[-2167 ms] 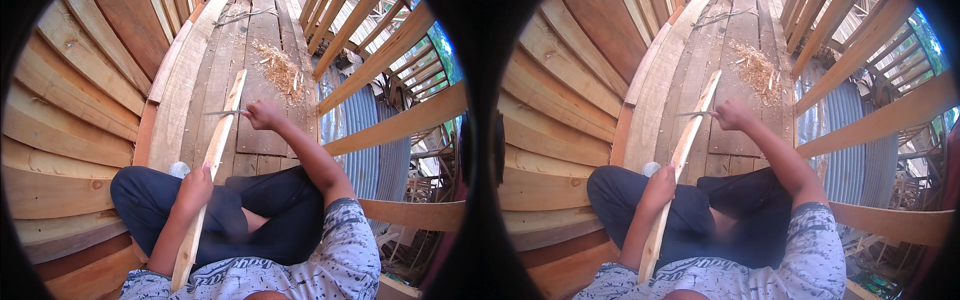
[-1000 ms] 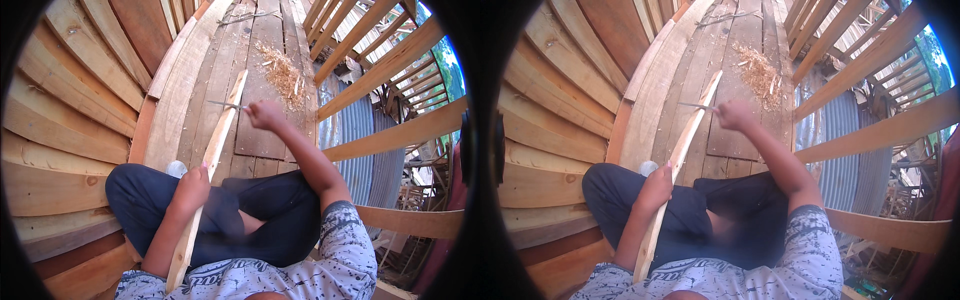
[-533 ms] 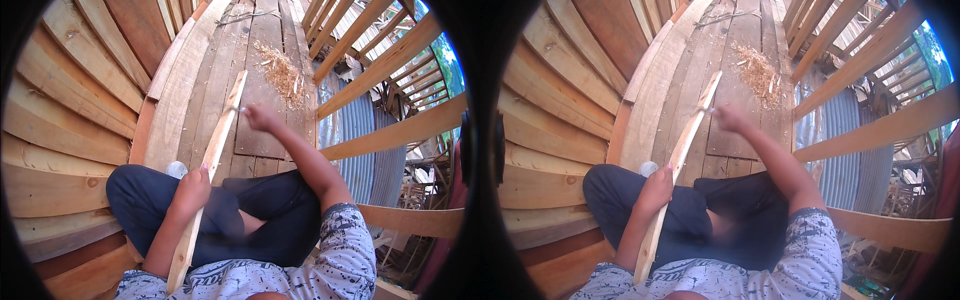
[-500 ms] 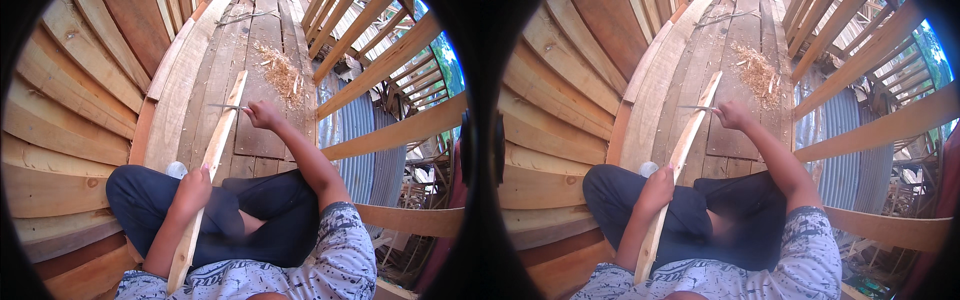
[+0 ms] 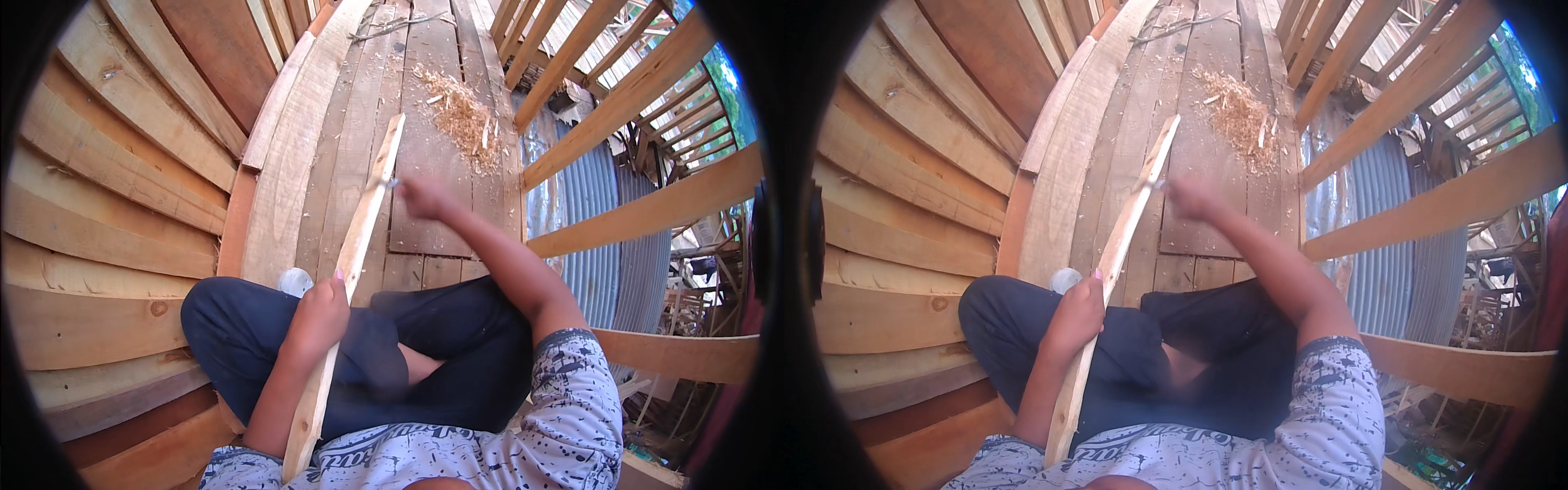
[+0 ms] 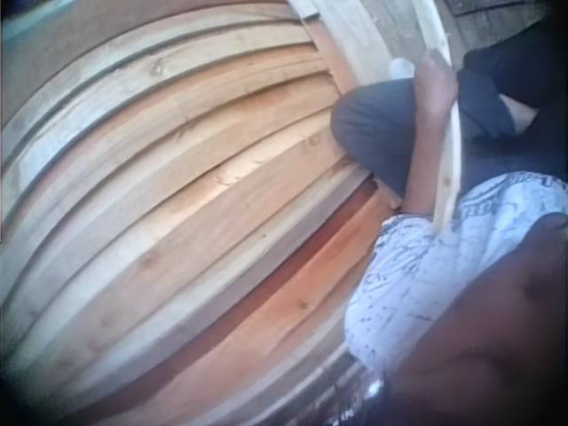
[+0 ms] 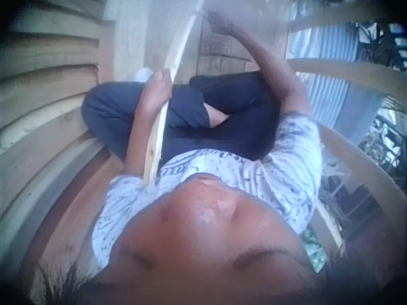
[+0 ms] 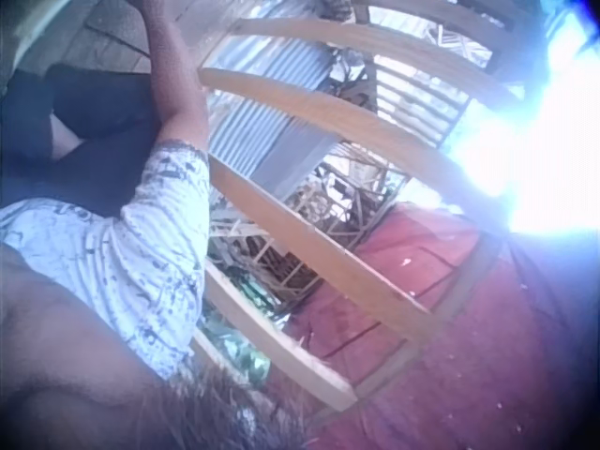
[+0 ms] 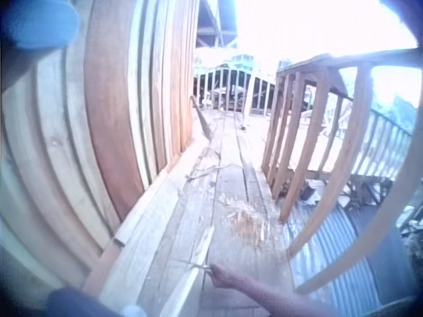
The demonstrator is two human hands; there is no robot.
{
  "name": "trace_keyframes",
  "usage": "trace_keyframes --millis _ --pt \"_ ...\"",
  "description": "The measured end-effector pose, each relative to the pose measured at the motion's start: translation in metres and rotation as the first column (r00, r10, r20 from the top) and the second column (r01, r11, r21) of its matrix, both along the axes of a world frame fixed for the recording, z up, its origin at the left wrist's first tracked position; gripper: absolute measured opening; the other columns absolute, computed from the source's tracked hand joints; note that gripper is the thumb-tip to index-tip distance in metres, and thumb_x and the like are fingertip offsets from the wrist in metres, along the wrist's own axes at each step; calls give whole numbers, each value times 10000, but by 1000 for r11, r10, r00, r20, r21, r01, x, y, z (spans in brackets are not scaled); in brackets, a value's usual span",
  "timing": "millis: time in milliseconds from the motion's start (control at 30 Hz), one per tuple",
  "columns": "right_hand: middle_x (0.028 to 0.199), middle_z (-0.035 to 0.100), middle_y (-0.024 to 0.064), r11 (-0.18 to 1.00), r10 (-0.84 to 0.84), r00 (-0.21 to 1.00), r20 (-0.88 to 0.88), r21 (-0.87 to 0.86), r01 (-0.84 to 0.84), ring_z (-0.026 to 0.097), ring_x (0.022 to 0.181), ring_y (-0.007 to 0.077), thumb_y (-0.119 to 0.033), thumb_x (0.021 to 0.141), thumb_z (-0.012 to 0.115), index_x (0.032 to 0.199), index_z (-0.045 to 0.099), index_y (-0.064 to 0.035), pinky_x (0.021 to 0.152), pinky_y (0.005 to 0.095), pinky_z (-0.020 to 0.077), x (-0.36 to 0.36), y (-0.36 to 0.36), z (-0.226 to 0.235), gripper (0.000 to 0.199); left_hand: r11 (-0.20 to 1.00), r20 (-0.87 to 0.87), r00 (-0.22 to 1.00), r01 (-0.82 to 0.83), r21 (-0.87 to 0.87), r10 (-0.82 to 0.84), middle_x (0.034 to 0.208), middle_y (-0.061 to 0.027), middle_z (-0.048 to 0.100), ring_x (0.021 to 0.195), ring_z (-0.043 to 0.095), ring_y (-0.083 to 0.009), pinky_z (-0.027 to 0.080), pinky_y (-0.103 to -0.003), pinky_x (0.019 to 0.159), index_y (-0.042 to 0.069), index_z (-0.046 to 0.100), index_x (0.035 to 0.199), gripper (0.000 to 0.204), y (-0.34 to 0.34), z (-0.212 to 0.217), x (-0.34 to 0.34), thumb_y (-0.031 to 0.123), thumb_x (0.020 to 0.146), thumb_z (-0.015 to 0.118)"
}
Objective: The person sits cross-legged on a wooden floor and uses a knife to shave and shape a long, thin piece of wood. They hold the wood with their left hand and repeatedly scrape the surface with the knife in their right hand, creating wood shavings that accumulate on the floor.
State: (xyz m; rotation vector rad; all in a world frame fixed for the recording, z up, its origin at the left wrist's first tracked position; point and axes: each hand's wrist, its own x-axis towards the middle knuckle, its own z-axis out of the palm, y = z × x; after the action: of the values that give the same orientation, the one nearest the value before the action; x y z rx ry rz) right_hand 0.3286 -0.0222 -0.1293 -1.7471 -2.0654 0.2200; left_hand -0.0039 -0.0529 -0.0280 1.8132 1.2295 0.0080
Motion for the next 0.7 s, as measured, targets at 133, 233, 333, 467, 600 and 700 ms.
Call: trace_keyframes --millis 133,233,333,467,600,700 --pt "608 561 198 996 33 999 -6 -85 -33 580 578 440 -270 961 570 860 522 -49 548 540 437 -32 0 27 247 1000 -18 1000 -15 -8 15 723 -208 563 652 583 -336 491 -453 688 -56 537 839 568 4 -3 -2 381 1081 267" --pt "610 563 195 989 140 990 -27 -41 -141 581 578 441 -284 962 570 863 523 -58 544 542 436 -21 -8 23 252 1000 -4 1000 13 22 -13 626 -128 541 502 589 -230 511 -394 596 -41 512 827 580 4 -6 -1 411 1085 257" --pt "614 557 189 983 -172 985 10 -64 173 583 583 434 -309 953 576 877 500 -80 551 527 441 0 11 7 253 999 1 999 34 -13 -34 834 -285 590 795 573 -440 470 -506 780 -71 565 873 547 2 3 1 343 1078 273" --pt "655 594 203 957 283 959 -13 -68 -283 596 609 441 -290 969 554 848 542 -45 550 533 441 -36 -10 29 273 995 -37 999 -37 -93 34 971 -362 616 961 565 -545 446 -563 883 -84 592 914 532 2 16 5 317 1073 280" --pt "603 589 163 974 -204 978 46 -90 207 604 568 413 -332 965 567 870 535 -76 534 518 461 -2 12 -2 275 1000 8 1000 -8 6 8 637 -136 545 499 584 -227 508 -390 599 -44 517 847 578 2 -6 -3 416 1083 258" --pt "653 623 202 987 132 991 -21 -93 -133 622 597 418 -317 986 535 885 579 -51 554 521 480 -42 -9 24 287 1000 1 1000 -9 -7 9 634 -140 544 503 589 -227 508 -391 602 -43 519 853 575 3 -2 -3 413 1083 254"
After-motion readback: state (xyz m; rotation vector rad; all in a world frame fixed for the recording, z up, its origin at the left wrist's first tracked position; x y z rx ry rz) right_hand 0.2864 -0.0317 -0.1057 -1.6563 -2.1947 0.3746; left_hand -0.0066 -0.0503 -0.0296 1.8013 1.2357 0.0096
